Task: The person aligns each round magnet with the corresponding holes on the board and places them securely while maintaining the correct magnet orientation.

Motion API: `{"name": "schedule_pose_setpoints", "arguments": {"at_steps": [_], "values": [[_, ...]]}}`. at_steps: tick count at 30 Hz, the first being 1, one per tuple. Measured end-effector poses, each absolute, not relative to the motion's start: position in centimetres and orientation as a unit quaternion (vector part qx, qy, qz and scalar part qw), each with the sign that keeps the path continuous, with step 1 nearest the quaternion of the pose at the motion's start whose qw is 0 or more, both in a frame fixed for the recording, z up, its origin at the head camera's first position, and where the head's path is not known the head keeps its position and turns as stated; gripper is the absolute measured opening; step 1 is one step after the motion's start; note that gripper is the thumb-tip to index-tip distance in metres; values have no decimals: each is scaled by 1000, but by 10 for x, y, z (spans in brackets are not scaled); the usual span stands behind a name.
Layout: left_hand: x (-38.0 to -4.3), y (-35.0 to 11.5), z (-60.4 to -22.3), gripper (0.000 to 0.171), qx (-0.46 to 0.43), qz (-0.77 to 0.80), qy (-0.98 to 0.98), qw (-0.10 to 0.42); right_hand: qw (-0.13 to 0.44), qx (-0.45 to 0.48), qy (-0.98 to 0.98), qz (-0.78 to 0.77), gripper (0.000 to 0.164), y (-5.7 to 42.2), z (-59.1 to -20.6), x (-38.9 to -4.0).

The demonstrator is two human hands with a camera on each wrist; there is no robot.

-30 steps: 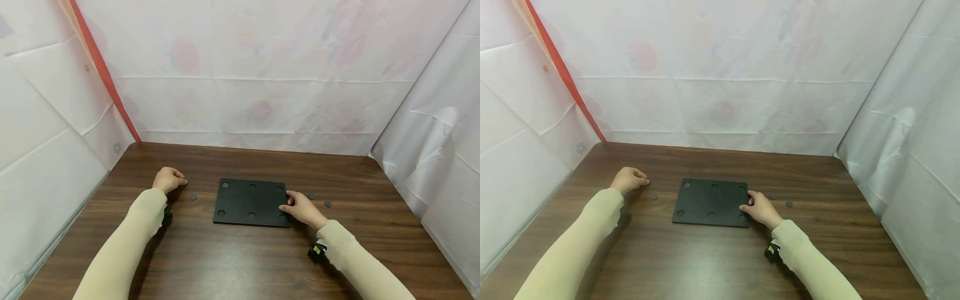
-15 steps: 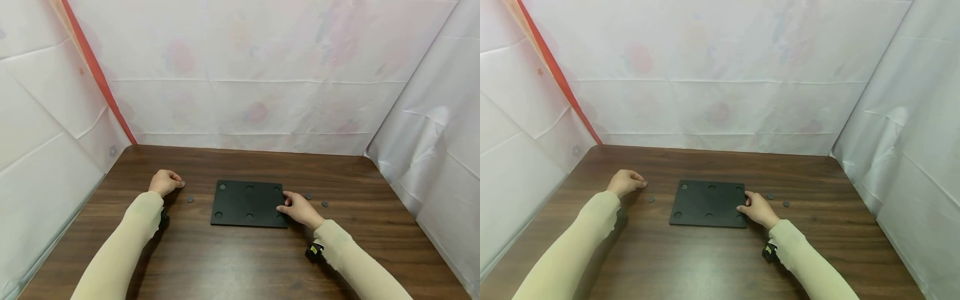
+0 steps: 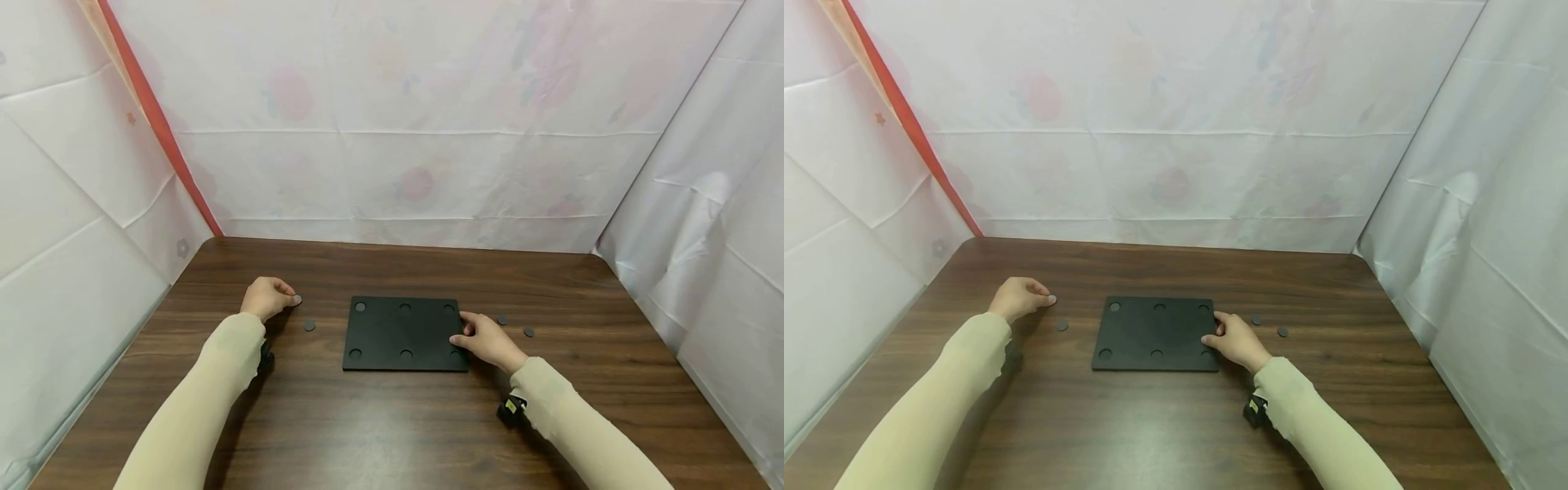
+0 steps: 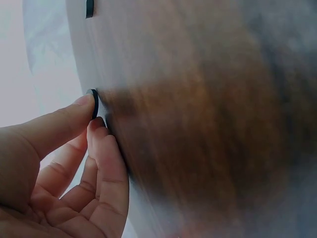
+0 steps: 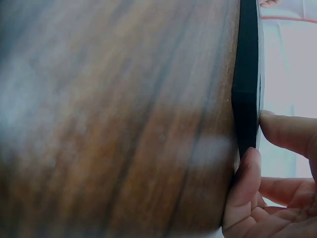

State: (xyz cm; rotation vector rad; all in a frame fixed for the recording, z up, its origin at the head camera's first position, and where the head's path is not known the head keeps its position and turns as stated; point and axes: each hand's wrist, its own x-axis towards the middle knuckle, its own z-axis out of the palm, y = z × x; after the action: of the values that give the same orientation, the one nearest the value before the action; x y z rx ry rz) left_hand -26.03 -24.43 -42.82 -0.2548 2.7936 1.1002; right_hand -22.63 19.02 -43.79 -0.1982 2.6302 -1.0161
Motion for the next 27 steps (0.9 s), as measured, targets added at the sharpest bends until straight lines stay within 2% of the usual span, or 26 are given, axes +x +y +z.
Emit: {"name": "schedule_pose_setpoints", "arguments": {"at_steps": [16, 27], "values": [[-260, -249, -432, 22, -88, 402, 909, 64, 167, -71, 914, -363, 68, 192, -438, -226], [-253, -239, -418, 26, -81, 437, 893, 69, 175, -68, 909, -372, 69, 193, -438, -226]]}}
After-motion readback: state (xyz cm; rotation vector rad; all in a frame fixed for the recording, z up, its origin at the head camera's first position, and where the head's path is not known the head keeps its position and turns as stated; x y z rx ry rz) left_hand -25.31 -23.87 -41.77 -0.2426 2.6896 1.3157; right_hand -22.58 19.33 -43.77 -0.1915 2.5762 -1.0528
